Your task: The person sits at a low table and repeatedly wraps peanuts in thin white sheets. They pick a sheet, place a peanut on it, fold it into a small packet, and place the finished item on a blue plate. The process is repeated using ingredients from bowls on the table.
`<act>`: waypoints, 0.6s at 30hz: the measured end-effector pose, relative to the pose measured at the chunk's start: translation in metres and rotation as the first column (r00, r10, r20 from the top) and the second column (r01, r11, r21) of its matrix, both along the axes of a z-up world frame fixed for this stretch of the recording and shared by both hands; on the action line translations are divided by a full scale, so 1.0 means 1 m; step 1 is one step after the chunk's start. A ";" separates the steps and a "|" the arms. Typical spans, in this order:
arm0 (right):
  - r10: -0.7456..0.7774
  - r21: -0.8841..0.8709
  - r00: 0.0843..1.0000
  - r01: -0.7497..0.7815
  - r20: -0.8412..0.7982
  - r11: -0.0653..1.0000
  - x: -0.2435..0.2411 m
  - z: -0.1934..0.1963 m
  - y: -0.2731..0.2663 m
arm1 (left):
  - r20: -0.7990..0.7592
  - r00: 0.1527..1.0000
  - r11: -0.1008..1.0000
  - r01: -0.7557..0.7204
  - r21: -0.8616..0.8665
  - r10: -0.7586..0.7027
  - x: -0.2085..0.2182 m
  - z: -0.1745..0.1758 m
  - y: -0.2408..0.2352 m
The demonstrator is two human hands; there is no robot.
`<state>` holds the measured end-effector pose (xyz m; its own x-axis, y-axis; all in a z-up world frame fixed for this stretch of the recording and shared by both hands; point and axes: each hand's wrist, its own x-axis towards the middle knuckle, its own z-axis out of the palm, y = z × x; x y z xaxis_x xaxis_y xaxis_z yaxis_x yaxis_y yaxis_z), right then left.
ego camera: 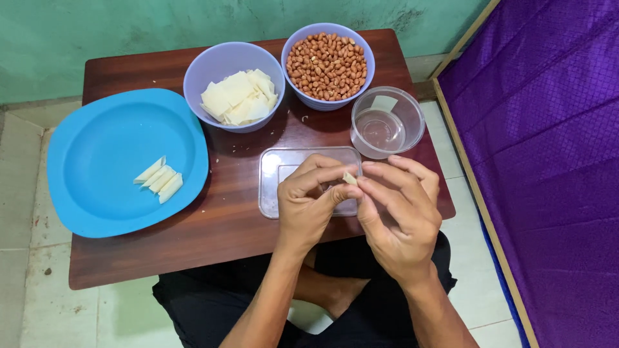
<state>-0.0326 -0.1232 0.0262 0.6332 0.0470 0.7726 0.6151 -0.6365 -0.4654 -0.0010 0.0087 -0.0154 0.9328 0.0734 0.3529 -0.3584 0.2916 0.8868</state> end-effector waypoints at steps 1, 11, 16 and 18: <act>0.002 0.000 1.000 -0.002 -0.001 1.000 -0.001 -0.001 -0.001 | -0.001 1.000 1.000 -0.002 0.000 0.002 0.000 -0.001 0.001; 0.034 -0.021 0.999 -0.034 0.029 0.999 0.001 0.003 0.001 | 0.040 0.999 1.000 0.018 -0.024 -0.017 -0.006 -0.003 0.018; 0.104 -0.045 0.995 -0.104 -0.002 0.994 0.002 0.005 -0.001 | 0.039 0.999 0.999 0.032 -0.019 -0.031 -0.007 -0.001 0.022; 0.089 -0.073 0.995 -0.092 -0.037 0.993 0.001 0.005 0.000 | 0.063 0.997 0.998 0.046 -0.032 -0.044 -0.007 0.001 0.023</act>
<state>-0.0314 -0.1236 0.0307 0.6493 0.1617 0.7432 0.6565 -0.6125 -0.4403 -0.0083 0.0313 -0.0146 0.9116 0.0445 0.4087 -0.3987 0.3379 0.8525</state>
